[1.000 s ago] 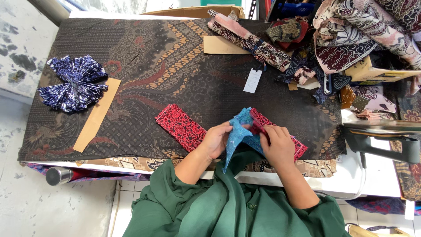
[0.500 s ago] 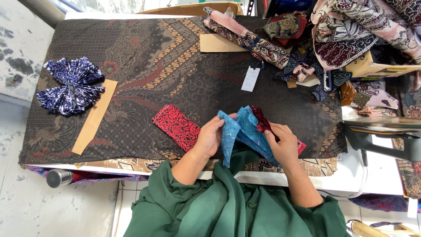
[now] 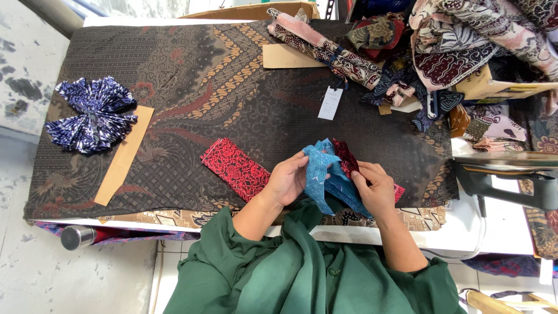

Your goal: The person folds several pieces of patterned fabric on a work table. They gather and align the edges of a blue patterned piece, then fold it into a compact stack. The person repeats the process with red and blue patterned pieces, arranging them into neat piles.

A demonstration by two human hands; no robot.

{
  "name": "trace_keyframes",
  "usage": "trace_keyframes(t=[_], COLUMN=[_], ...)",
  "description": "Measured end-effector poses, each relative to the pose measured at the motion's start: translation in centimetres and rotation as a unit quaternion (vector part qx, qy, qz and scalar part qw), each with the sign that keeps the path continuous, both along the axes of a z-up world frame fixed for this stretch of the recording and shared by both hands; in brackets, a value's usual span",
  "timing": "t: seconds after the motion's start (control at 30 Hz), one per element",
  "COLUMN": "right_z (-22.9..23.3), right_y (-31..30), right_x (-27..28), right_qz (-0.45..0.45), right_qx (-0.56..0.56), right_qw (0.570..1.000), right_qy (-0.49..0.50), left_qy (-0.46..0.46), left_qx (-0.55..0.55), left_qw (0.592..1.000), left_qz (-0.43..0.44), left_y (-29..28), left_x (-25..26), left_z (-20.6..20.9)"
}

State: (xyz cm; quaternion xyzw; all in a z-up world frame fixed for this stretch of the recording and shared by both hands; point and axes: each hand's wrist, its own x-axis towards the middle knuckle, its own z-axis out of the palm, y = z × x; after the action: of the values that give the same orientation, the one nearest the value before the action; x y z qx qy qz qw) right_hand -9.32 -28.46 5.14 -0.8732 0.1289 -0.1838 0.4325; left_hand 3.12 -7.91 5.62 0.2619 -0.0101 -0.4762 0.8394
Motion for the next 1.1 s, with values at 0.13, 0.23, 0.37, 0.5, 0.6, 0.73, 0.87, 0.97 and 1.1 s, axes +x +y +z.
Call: trace_keyframes(t=[0.13, 0.23, 0.37, 0.5, 0.6, 0.73, 0.87, 0.97, 1.1], right_z=[-2.1, -4.5, -5.8, -3.4, -0.9, -0.2, -1.9, -3.8, -2.2], right_y=[-0.9, -1.9, -4.8, -7.9, -10.0, -11.9, -12.4, -10.4, -7.8], right_x=[-0.5, -1.3, -2.3, -4.1, -5.2, -6.3, -4.1, -2.2, -1.6], right_qz=[-0.018, -0.034, -0.088, -0.141, -0.091, -0.138, -0.171, -0.083, -0.060], right_qx=[0.065, 0.238, 0.439, 0.542, 0.458, 0.339, -0.200, -0.305, -0.319], right_qw=[0.997, 0.969, 0.881, 0.792, 0.821, 0.850, 0.916, 0.949, 0.946], right_qy=[-0.025, -0.050, -0.150, -0.242, -0.329, -0.380, -0.304, 0.020, -0.014], left_qy=[0.008, 0.007, -0.049, -0.106, -0.160, -0.140, -0.140, -0.127, -0.121], left_qx=[0.018, 0.017, 0.027, 0.063, 0.075, 0.033, 0.047, 0.081, 0.078], left_qw=[0.999, 0.998, 0.994, 0.991, 0.982, 0.979, 0.983, 0.987, 0.987], left_qz=[0.030, 0.057, 0.093, 0.060, -0.062, -0.143, -0.112, -0.049, 0.069], left_y=[0.4, 1.1, 2.9, 4.1, 3.9, 3.4, 4.1, 5.2, 7.9], left_x=[-0.1, -0.2, 0.4, -0.6, -3.2, -5.9, -5.6, -4.1, -2.2], left_z=[-1.5, -1.4, -0.2, -0.7, -2.0, -3.4, -3.4, -2.6, -0.9])
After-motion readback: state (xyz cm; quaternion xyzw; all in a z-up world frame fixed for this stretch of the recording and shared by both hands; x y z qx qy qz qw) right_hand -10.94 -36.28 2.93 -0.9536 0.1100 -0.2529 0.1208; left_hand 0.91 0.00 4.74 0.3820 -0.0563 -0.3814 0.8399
